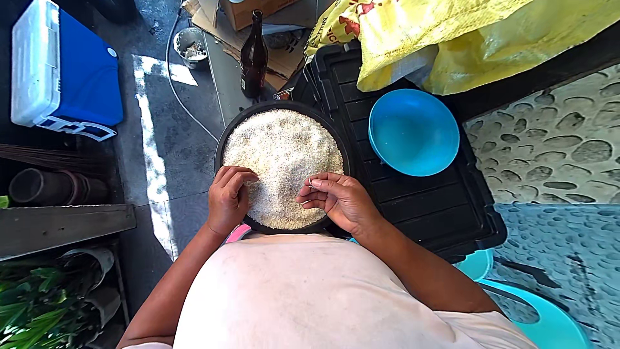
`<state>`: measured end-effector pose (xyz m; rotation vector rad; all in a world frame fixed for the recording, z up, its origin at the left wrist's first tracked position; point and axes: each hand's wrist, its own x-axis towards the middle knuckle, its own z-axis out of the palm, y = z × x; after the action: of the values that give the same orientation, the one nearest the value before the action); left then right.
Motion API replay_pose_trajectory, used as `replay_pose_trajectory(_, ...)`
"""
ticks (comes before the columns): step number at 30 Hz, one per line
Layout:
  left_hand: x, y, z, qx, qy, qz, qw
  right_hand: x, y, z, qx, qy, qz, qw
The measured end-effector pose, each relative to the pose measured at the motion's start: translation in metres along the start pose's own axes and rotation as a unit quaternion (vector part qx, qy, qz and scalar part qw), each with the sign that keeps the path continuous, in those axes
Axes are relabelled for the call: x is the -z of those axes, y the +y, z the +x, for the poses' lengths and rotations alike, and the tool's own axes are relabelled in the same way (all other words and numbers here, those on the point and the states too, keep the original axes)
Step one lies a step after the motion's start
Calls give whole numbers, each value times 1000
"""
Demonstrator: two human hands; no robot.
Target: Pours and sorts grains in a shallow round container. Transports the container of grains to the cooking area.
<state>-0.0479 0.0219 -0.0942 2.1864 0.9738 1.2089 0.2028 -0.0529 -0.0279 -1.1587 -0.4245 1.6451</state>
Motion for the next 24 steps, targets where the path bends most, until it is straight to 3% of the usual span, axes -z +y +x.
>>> replay_pose_trajectory(4, 0, 0, 0, -2, -1, 0, 1000, -1, 0, 0, 9, -1, -8, 1000)
replay_pose_trajectory(7, 0, -1, 0, -2, -3, -1, 1000, 2, 3, -1, 91, -24, -103, 990)
replay_pose_trajectory(11, 1, -1, 0, -3, -5, -2, 1000, 10, 6, 1, 240, -24, -325, 914)
replay_pose_trajectory(16, 1, -1, 0, -5, -7, -3, 1000, 12, 8, 4, 224, -6, -303, 926)
replay_pose_trajectory(17, 1, 0, 0, -6, -7, -3, 1000, 13, 10, 5, 246, -3, -332, 911)
replay_pose_trajectory(20, 2, 0, 0, -7, -10, -2, 1000, 18, 12, 5, 353, 15, -504, 788)
replay_pose_trajectory(21, 2, 0, 0, -8, -9, -2, 1000, 19, 13, 6, 370, 26, -526, 766)
replay_pose_trajectory(22, 2, 1, -1, -9, -10, -3, 1000, 20, 13, 6, 373, 36, -523, 766)
replay_pose_trajectory(24, 3, 1, -1, -8, -17, -1, 1000, 19, 11, 4, 328, 48, -453, 828)
